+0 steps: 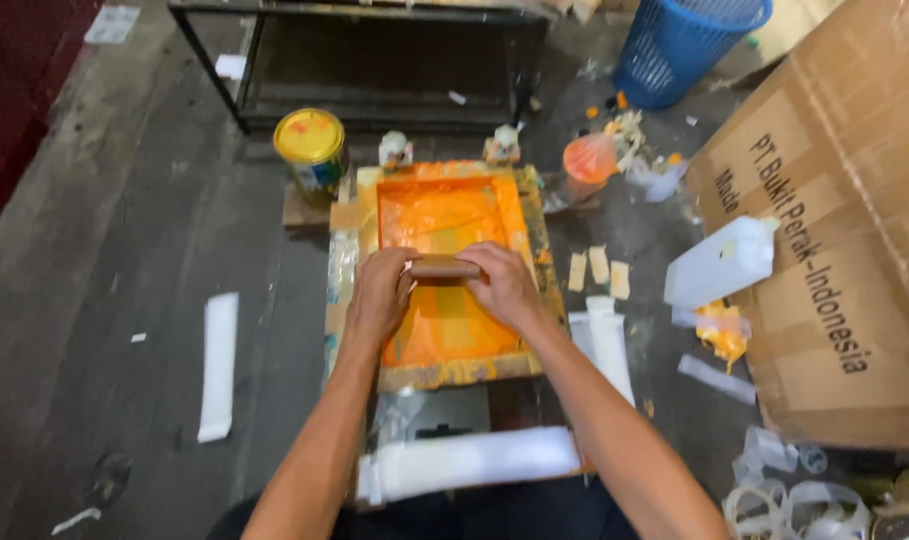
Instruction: Manual screen printing process involving spreading ink with a squeegee, using a roller, and handling small labels.
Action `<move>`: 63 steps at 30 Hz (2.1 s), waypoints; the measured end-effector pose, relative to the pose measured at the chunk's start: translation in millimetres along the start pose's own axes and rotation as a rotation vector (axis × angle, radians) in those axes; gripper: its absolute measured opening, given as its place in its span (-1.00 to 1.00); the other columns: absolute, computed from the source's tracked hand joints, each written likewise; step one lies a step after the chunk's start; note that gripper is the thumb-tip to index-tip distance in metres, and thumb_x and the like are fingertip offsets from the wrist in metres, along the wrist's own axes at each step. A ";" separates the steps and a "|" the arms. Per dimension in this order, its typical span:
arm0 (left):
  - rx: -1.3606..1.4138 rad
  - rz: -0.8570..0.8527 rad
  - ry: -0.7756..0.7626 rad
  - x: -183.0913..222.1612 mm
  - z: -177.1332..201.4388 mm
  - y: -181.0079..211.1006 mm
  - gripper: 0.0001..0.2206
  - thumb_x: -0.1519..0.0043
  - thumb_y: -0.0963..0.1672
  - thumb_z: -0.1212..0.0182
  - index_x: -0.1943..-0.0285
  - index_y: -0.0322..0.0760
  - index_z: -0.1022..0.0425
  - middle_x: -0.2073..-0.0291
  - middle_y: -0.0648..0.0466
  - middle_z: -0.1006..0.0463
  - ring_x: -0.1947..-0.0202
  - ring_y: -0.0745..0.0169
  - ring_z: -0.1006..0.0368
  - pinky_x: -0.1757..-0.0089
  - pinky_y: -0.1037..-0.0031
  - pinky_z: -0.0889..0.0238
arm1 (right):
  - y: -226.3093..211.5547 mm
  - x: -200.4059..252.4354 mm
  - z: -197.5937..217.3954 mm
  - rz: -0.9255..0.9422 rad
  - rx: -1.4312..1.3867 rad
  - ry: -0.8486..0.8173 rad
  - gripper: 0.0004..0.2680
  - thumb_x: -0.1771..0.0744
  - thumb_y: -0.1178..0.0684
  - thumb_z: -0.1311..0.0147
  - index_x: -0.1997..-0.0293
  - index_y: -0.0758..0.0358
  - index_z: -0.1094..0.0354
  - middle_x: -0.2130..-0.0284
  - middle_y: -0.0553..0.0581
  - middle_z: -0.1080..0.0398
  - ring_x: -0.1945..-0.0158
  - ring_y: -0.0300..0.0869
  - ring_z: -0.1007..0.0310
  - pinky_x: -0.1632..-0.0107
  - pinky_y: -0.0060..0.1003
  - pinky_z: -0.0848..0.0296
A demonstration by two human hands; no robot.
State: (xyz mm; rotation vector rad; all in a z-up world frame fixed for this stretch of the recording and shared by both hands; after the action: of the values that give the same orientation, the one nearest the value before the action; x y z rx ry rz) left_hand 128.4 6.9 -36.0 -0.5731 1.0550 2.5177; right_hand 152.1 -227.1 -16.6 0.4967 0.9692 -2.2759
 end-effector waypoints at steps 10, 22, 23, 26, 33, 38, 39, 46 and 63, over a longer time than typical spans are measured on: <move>-0.075 0.176 -0.070 -19.9 -1.6 -5.3 -0.80 -0.28 -0.19 -0.20 -0.01 0.03 -0.57 0.15 0.14 -0.63 -0.01 0.01 -0.52 -0.09 0.15 -0.26 | -15.9 -26.5 10.2 -0.219 -0.038 -0.099 -0.82 -0.30 0.26 -0.13 0.11 0.06 -0.53 0.19 0.07 -0.57 0.04 0.07 -0.56 0.03 -0.08 -0.56; 0.100 -0.039 -0.100 60.8 29.1 56.1 -0.85 -0.20 -0.22 -0.27 0.08 -0.16 -0.56 0.37 -0.03 -0.53 0.17 -0.21 -0.51 0.04 0.08 -0.31 | -74.4 48.9 40.7 -0.059 -0.052 -0.113 -0.82 -0.19 0.29 -0.16 0.26 0.07 -0.49 0.41 0.10 -0.50 0.29 0.13 -0.54 0.28 -0.04 -0.55; 0.112 -0.047 -0.105 66.9 30.8 61.6 -0.84 -0.19 -0.21 -0.29 0.08 -0.18 -0.56 0.37 -0.03 -0.52 0.17 -0.19 -0.51 0.04 0.09 -0.31 | -78.1 54.5 42.5 -0.075 -0.078 -0.122 -0.82 -0.19 0.28 -0.14 0.26 0.07 -0.49 0.42 0.10 -0.48 0.31 0.13 -0.53 0.32 -0.06 -0.53; 0.125 -0.063 -0.128 79.0 44.1 81.8 -0.85 -0.19 -0.22 -0.30 0.08 -0.21 -0.56 0.41 -0.02 -0.48 0.22 -0.18 -0.50 0.07 0.12 -0.31 | -83.8 66.6 46.6 -0.041 -0.105 -0.122 -0.81 -0.16 0.27 -0.10 0.29 0.05 -0.48 0.47 0.07 -0.44 0.37 0.09 -0.48 0.33 -0.12 -0.49; 0.159 -0.071 -0.136 91.6 49.0 89.1 -0.82 -0.23 -0.23 -0.25 0.03 -0.13 -0.55 0.41 0.09 -0.44 0.25 -0.04 -0.48 0.09 0.24 -0.29 | -77.9 79.4 42.8 0.034 -0.101 -0.107 -0.80 -0.14 0.21 -0.10 0.27 0.02 -0.47 0.47 -0.03 -0.36 0.36 -0.04 -0.40 0.25 -0.24 -0.30; 0.192 -0.003 -0.107 64.7 37.6 67.1 -0.84 -0.31 -0.21 -0.15 0.01 -0.09 -0.56 0.32 0.07 -0.50 0.15 -0.11 -0.47 0.06 0.17 -0.26 | -57.8 61.3 33.8 0.023 0.007 -0.081 -0.79 -0.18 0.17 -0.16 0.21 -0.07 -0.53 0.35 -0.05 -0.45 0.25 -0.05 -0.44 0.20 -0.23 -0.32; 0.130 0.052 -0.125 56.4 32.8 57.2 -0.84 -0.34 -0.18 -0.09 -0.01 -0.09 -0.55 0.26 0.04 -0.54 0.06 -0.15 -0.47 0.01 0.08 -0.22 | -48.4 54.7 30.5 -0.020 0.073 -0.089 -0.79 -0.21 0.12 -0.20 0.14 -0.12 -0.55 0.26 -0.06 -0.51 0.18 -0.03 -0.48 0.15 -0.20 -0.36; -0.016 0.180 -0.103 -9.5 4.7 6.3 -0.76 -0.28 -0.19 -0.19 -0.09 0.03 -0.53 0.04 0.14 -0.60 -0.15 0.04 -0.43 -0.22 0.10 0.00 | -16.3 -11.9 18.4 -0.165 0.078 -0.119 -0.78 -0.28 0.15 -0.15 0.00 -0.02 -0.54 0.09 -0.04 -0.54 0.00 -0.02 -0.48 0.02 -0.19 -0.34; -0.043 0.149 -0.133 29.6 16.9 31.6 -0.88 -0.32 -0.13 -0.21 0.02 0.07 -0.55 0.21 0.19 -0.58 -0.07 0.11 -0.48 -0.18 0.09 -0.03 | -33.6 20.2 25.9 -0.111 0.137 -0.086 -0.80 -0.20 0.13 -0.20 0.21 -0.15 -0.57 0.25 -0.21 -0.57 -0.04 -0.15 -0.51 0.00 -0.31 -0.37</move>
State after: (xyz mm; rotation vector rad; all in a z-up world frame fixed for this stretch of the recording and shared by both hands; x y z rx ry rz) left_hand 84.5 3.2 -20.9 -0.3438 1.0313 2.6707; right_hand 112.4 -235.7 6.8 0.4076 0.8204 -2.4539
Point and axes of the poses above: each hand's wrist, its own x-axis away from the middle knuckle, its own z-axis out of the back of the hand, y = z × x, the point moved 1 cm from there along -x, towards the middle knuckle
